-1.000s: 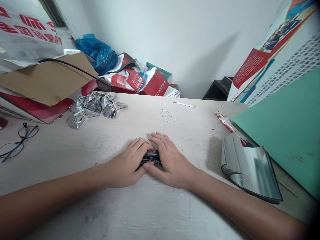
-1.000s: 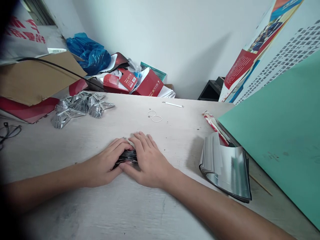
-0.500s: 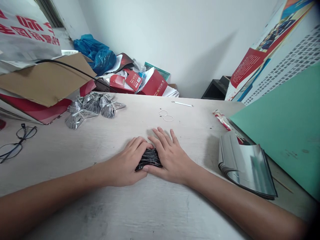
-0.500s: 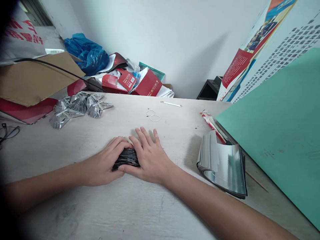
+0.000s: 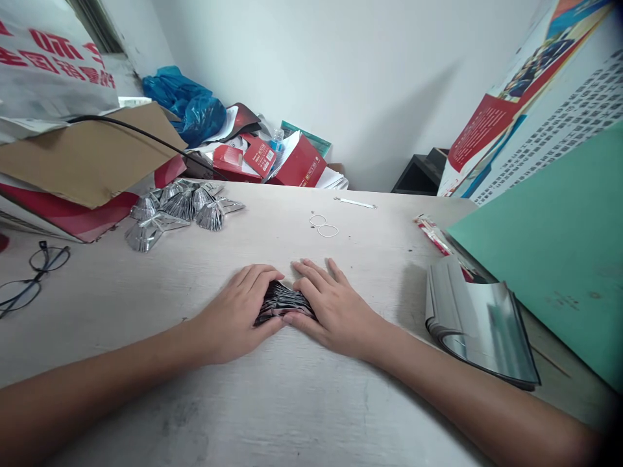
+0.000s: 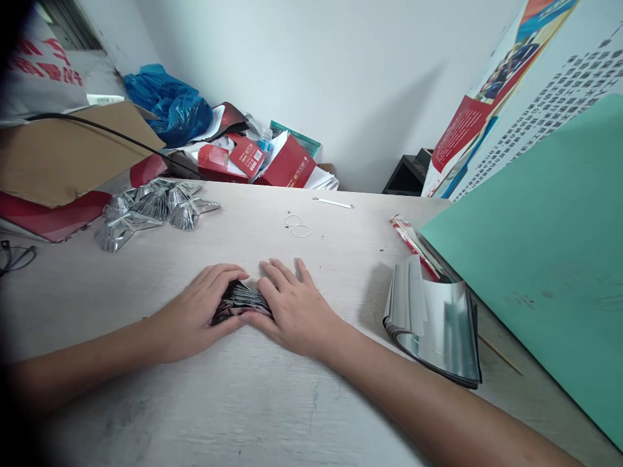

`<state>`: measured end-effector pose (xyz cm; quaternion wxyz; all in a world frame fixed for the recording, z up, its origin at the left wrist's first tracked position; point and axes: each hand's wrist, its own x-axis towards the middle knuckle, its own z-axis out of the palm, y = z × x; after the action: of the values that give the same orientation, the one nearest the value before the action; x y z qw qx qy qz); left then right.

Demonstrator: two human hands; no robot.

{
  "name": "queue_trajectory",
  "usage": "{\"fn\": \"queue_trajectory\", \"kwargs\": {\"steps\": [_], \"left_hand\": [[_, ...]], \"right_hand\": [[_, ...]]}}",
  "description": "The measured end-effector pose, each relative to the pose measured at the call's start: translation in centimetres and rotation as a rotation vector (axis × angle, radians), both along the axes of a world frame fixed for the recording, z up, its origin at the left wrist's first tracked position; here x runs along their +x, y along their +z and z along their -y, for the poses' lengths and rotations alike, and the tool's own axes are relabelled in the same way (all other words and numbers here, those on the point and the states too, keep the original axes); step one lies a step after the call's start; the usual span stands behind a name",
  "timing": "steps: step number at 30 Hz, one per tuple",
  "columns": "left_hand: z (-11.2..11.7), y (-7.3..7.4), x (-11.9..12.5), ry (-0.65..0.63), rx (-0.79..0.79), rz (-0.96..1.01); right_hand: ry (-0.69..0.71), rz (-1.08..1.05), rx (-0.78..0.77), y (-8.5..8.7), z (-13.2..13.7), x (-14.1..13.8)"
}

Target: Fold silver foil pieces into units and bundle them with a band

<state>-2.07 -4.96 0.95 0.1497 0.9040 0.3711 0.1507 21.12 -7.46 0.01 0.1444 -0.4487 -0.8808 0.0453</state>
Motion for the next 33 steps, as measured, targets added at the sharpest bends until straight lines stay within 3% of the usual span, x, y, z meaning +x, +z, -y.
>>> {"fn": "queue_trajectory", "kwargs": {"steps": [6, 15, 19, 23, 28, 33], "left_hand": [[-0.18, -0.67, 0.33, -0.021, 0.116, -0.099], [-0.34, 0.22, 0.13, -0.138, 0.071, -0.110], [-0.65, 0.25, 0.44, -0.086, 0.038, -0.046], [-0.97, -0.03, 0.84, -0.083, 0.008, -0.007], [-0.85, -0.36, 0.75, -0.081, 0.045, -0.086], [-0.79, -0.38, 0.77, -0.067, 0.046, -0.117]], "right_hand": [[-0.046, -0.026, -0.077, 0.08, 0.07, -0.28], [0.013, -0.023, -0.047, 0.18, 0.06, -0.08], [0.026, -0.046, -0.035, 0.02, 0.11, -0.27], [-0.052, -0.078, -0.089, -0.21, 0.07, -0.60], [-0.107, -0.082, -0.104, -0.23, 0.08, -0.76], [-0.059, -0.075, -0.055, -0.05, 0.41, -0.89]]}}
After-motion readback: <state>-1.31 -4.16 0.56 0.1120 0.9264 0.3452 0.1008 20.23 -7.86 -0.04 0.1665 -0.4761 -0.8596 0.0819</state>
